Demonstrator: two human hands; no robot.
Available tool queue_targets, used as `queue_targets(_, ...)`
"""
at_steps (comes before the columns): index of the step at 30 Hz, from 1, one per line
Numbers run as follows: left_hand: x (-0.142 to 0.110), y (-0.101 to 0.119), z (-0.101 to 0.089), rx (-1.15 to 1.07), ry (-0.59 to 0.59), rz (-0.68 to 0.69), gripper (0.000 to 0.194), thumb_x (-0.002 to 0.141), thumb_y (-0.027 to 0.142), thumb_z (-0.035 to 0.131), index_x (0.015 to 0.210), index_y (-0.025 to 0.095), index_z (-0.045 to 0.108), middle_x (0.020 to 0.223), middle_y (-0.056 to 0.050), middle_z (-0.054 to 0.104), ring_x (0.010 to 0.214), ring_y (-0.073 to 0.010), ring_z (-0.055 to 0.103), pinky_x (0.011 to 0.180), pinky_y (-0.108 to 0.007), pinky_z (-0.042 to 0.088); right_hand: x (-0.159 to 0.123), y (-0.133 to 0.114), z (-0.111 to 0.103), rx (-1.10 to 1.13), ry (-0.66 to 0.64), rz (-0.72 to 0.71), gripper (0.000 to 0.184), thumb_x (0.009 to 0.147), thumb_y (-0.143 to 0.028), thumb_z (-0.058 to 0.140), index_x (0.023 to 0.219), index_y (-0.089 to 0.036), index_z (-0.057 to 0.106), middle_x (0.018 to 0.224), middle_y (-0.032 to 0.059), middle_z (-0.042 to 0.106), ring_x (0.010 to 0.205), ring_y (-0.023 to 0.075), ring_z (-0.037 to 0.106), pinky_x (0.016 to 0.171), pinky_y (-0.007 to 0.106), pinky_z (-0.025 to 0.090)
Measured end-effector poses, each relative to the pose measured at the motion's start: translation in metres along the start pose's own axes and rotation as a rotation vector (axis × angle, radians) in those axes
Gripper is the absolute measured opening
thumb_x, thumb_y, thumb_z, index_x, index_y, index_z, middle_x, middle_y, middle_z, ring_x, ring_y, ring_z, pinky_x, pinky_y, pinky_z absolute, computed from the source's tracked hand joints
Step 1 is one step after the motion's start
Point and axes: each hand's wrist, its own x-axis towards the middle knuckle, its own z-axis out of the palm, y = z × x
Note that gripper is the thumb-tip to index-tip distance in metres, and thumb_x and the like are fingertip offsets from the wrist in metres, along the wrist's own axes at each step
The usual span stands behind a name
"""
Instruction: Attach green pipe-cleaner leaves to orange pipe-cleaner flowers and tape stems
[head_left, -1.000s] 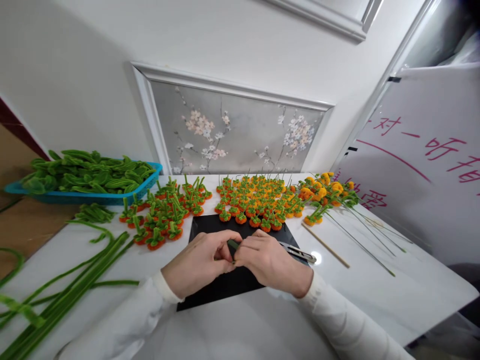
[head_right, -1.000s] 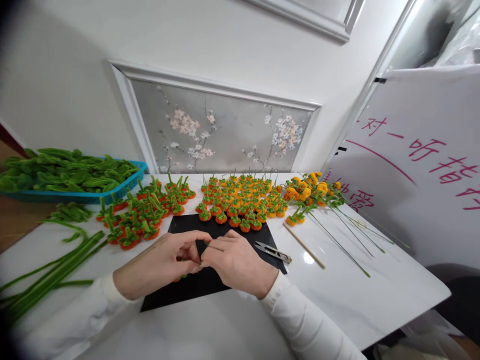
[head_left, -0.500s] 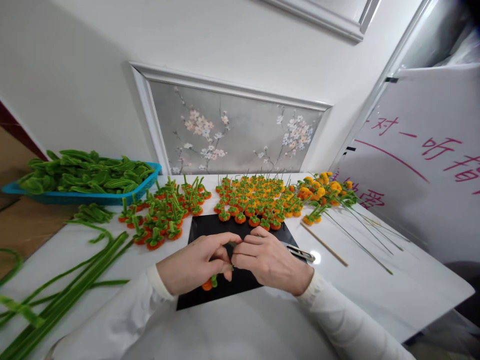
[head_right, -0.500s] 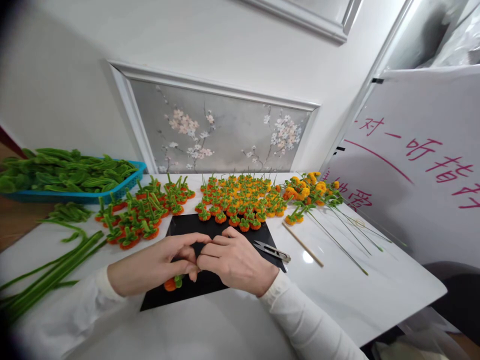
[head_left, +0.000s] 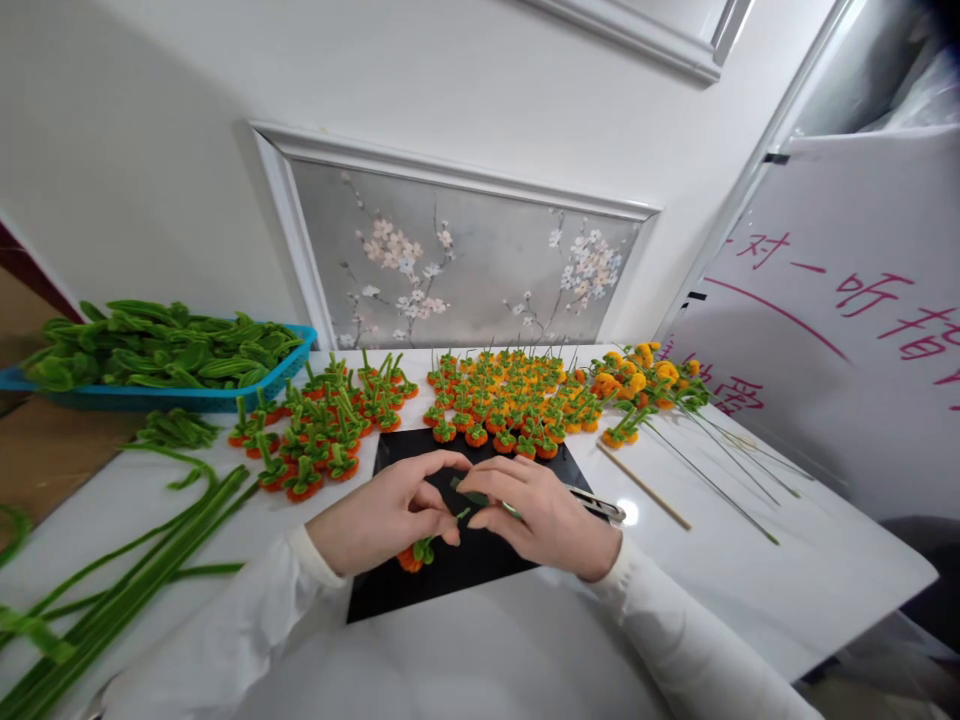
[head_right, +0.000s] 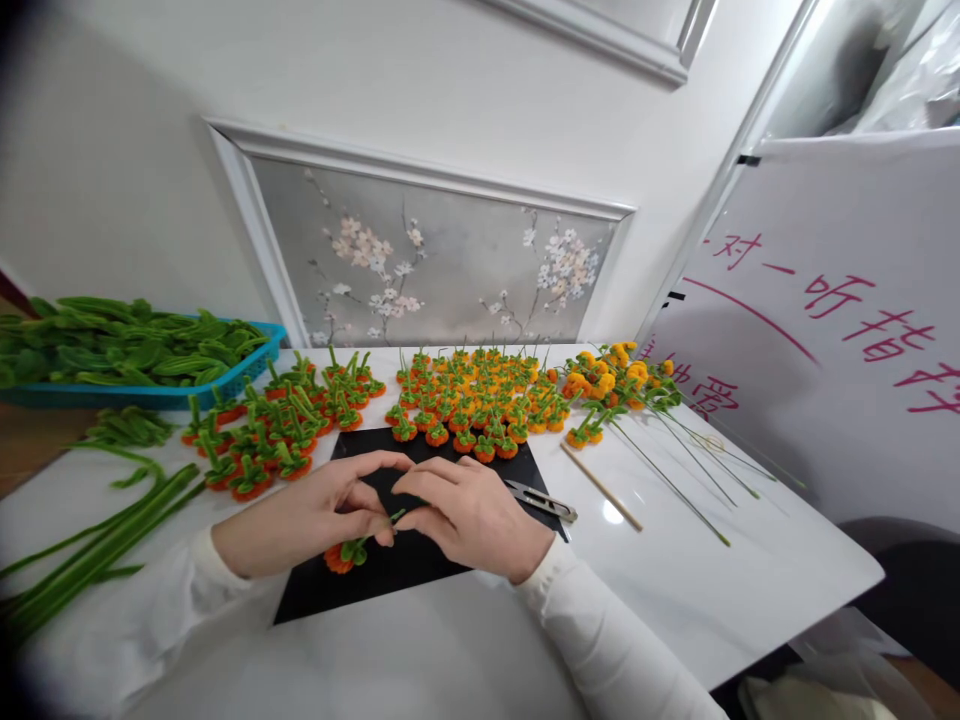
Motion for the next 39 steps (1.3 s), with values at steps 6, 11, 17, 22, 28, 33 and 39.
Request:
queue_targets(6,0.002,-0.003,0.005,-0.026,-0.010,-0.026,0.057,0.072,0.015,0.053,0.126,0.019,0.035,0.070,0.002,0.069,0.067,-0.0169,0.062,0.063,-0.028,0.045,0.002,0.001,0.013,-0.096,-0.066,-0.111,0.020,0.092,-0.015,0.037,0.086,-0.018,0.056,0.086,0.0007,0.062,0.082,0.0094,0.055,0.069,0.025,0.032)
queue_targets(11,0.003,-0.003,0.002,-0.125,-0.106,-0.031,0.052,0.074,0.023,0.056,0.122,0.016,0.036,0.069,0.000,0.068,0.068,-0.0156,0.061,0.061,-0.025,0.044,0.002,0.001,0.008,-0.241,-0.049,-0.223,0.021,0.092,-0.014,0.036,0.087,-0.016,0.056,0.085,0.0020,0.060,0.075,0.0122,0.048,0.069,0.029,0.029)
queue_targets(17,0.004,0.001,0.007,-0.064,-0.022,-0.015,0.043,0.074,0.021,0.054,0.115,0.017,0.043,0.074,0.000,0.065,0.070,-0.0151,0.059,0.064,-0.027,0.045,0.001,-0.002,0.009,-0.337,-0.097,-0.204,0.018,0.090,-0.012,0.039,0.079,-0.016,0.053,0.076,0.0016,0.056,0.071,0.0133,0.043,0.068,0.030,0.027)
queue_targets(22,0.005,-0.001,0.012,0.008,0.076,-0.006,0.045,0.064,0.014,0.059,0.108,0.015,0.050,0.069,0.002,0.060,0.064,-0.0140,0.057,0.063,-0.028,0.046,0.000,-0.001,0.012,-0.376,-0.091,-0.183,0.017,0.090,-0.012,0.039,0.078,-0.016,0.051,0.075,0.0016,0.054,0.068,0.0135,0.041,0.067,0.031,0.026)
queue_targets(28,0.007,-0.002,0.007,-0.106,0.009,-0.031,0.039,0.066,0.014,0.057,0.104,0.017,0.048,0.063,0.004,0.061,0.059,-0.0140,0.060,0.061,-0.029,0.048,0.003,-0.002,0.007,-0.389,-0.095,-0.237,0.023,0.094,-0.015,0.035,0.080,-0.016,0.053,0.076,0.0012,0.054,0.072,0.0129,0.041,0.070,0.031,0.026)
queue_targets(33,0.006,-0.005,0.001,-0.283,-0.104,-0.071,0.038,0.069,0.022,0.064,0.102,0.016,0.046,0.070,0.001,0.065,0.061,-0.0135,0.062,0.062,-0.029,0.048,0.004,-0.002,0.003,-0.418,-0.088,-0.284,0.025,0.095,-0.019,0.034,0.082,-0.017,0.055,0.078,0.0018,0.056,0.076,0.0141,0.042,0.072,0.032,0.027)
queue_targets(39,0.005,-0.006,0.003,-0.426,-0.032,-0.053,0.035,0.070,0.023,0.065,0.100,0.016,0.046,0.071,0.000,0.065,0.063,-0.0122,0.061,0.065,-0.028,0.047,0.002,0.006,0.005,-0.372,-0.007,-0.181,0.020,0.092,-0.016,0.038,0.085,-0.020,0.057,0.078,0.0008,0.059,0.077,0.0138,0.046,0.078,0.033,0.029)
